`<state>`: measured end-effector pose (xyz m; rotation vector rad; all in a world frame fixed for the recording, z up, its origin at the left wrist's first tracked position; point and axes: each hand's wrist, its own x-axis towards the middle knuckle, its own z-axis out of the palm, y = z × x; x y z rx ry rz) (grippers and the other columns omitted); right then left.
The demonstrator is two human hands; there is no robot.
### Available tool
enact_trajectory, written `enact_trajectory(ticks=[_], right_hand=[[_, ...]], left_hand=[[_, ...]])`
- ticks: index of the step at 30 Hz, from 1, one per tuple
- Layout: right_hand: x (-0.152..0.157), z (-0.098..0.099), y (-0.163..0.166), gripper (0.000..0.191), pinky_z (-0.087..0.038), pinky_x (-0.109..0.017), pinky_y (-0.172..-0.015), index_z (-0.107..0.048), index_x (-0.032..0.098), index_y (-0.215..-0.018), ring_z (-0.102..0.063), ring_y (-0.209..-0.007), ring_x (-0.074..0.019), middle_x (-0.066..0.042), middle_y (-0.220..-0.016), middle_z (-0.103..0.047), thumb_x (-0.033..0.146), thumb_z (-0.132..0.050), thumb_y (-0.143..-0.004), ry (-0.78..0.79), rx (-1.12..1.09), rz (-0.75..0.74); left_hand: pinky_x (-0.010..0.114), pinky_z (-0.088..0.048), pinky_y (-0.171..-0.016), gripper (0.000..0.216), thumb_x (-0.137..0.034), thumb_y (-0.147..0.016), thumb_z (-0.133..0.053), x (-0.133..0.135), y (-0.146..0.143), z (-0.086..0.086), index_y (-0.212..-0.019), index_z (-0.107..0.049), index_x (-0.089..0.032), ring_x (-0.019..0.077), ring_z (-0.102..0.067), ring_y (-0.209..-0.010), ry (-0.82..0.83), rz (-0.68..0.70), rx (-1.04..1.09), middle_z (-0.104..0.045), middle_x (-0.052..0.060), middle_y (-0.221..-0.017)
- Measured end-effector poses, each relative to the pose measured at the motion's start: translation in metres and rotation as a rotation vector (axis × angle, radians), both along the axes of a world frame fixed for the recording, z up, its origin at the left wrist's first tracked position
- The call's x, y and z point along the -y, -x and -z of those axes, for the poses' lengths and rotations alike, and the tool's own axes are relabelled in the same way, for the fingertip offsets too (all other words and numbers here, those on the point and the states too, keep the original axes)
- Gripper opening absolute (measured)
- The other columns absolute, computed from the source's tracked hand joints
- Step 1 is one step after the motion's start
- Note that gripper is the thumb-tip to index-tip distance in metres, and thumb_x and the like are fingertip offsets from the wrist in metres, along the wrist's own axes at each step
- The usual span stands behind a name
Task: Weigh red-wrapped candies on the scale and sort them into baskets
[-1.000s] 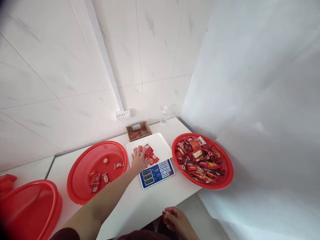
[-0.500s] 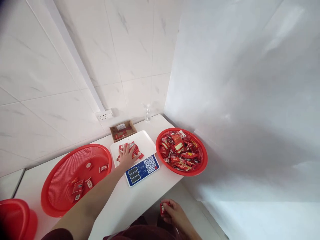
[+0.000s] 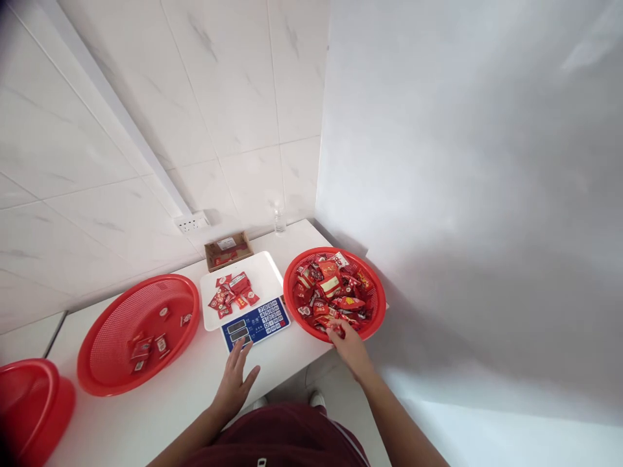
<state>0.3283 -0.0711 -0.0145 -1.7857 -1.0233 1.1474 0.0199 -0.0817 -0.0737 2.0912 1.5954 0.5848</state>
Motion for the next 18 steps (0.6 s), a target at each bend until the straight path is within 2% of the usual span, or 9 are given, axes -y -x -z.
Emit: enact_trajectory(ticks=[3,5,8,11,13,18], right_hand=[[-0.020,0.010,-0.023,0.053,-0.038,-0.036,-0.093,-0.047,0.019,-0.124,-0.046,-0.118,-0.0232,-0.011,-0.128,-0.050,0.033,-0.050,-0.073,-0.131,0.359,-0.186],[-0.030,0.017,-0.028,0.058,-0.036,-0.035,-0.095,-0.040,0.018,-0.133,-0.041,-0.123,-0.0232,-0.012,-0.137,-0.042,0.029,-0.046,-0.076,-0.077,0.516,-0.381],[-0.044,0.022,-0.025,0.052,-0.039,-0.034,-0.088,-0.042,0.020,-0.132,-0.048,-0.115,-0.0243,-0.012,-0.132,-0.048,0.026,-0.043,-0.080,0.069,0.699,-0.611],[-0.057,0.019,-0.018,0.048,-0.041,-0.034,-0.080,-0.046,0.022,-0.128,-0.058,-0.100,-0.0249,-0.013,-0.121,-0.058,0.021,-0.041,-0.080,0.148,0.824,-0.730],[-0.065,0.016,-0.015,0.047,-0.041,-0.035,-0.076,-0.047,0.022,-0.127,-0.060,-0.096,-0.0264,-0.014,-0.113,-0.061,0.021,-0.044,-0.080,0.165,0.850,-0.798],[-0.077,0.019,-0.015,0.046,-0.041,-0.036,-0.074,-0.050,0.022,-0.121,-0.059,-0.098,-0.0296,-0.015,-0.108,-0.064,0.025,-0.053,-0.076,0.129,0.839,-0.895]], left_hand=[[0.051,-0.029,-0.106,0.049,-0.039,-0.086,-0.042,0.003,-0.009,-0.006,-0.132,-0.039,-0.023,0.0273,-0.027,-0.134,-0.005,-0.112,0.035,-0.035,0.012,-0.143],[0.050,-0.030,-0.106,0.049,-0.040,-0.087,-0.041,0.007,-0.016,-0.010,-0.132,-0.038,-0.022,0.0268,-0.027,-0.134,-0.005,-0.175,0.053,-0.034,0.012,-0.143],[0.048,-0.031,-0.106,0.048,-0.040,-0.087,-0.041,0.019,-0.024,-0.013,-0.130,-0.040,-0.020,0.0267,-0.028,-0.134,0.004,-0.234,0.058,-0.033,0.013,-0.143],[0.047,-0.031,-0.106,0.044,-0.040,-0.087,-0.041,0.033,-0.030,-0.015,-0.127,-0.044,-0.020,0.0265,-0.029,-0.133,0.015,-0.293,0.048,-0.033,0.013,-0.143],[0.046,-0.032,-0.106,0.042,-0.040,-0.087,-0.042,0.040,-0.032,-0.018,-0.125,-0.046,-0.021,0.0260,-0.031,-0.132,0.024,-0.334,0.041,-0.033,0.012,-0.143],[0.045,-0.034,-0.105,0.040,-0.038,-0.087,-0.042,0.048,-0.035,-0.027,-0.124,-0.046,-0.023,0.0244,-0.035,-0.131,0.050,-0.405,0.023,-0.034,0.011,-0.143]])
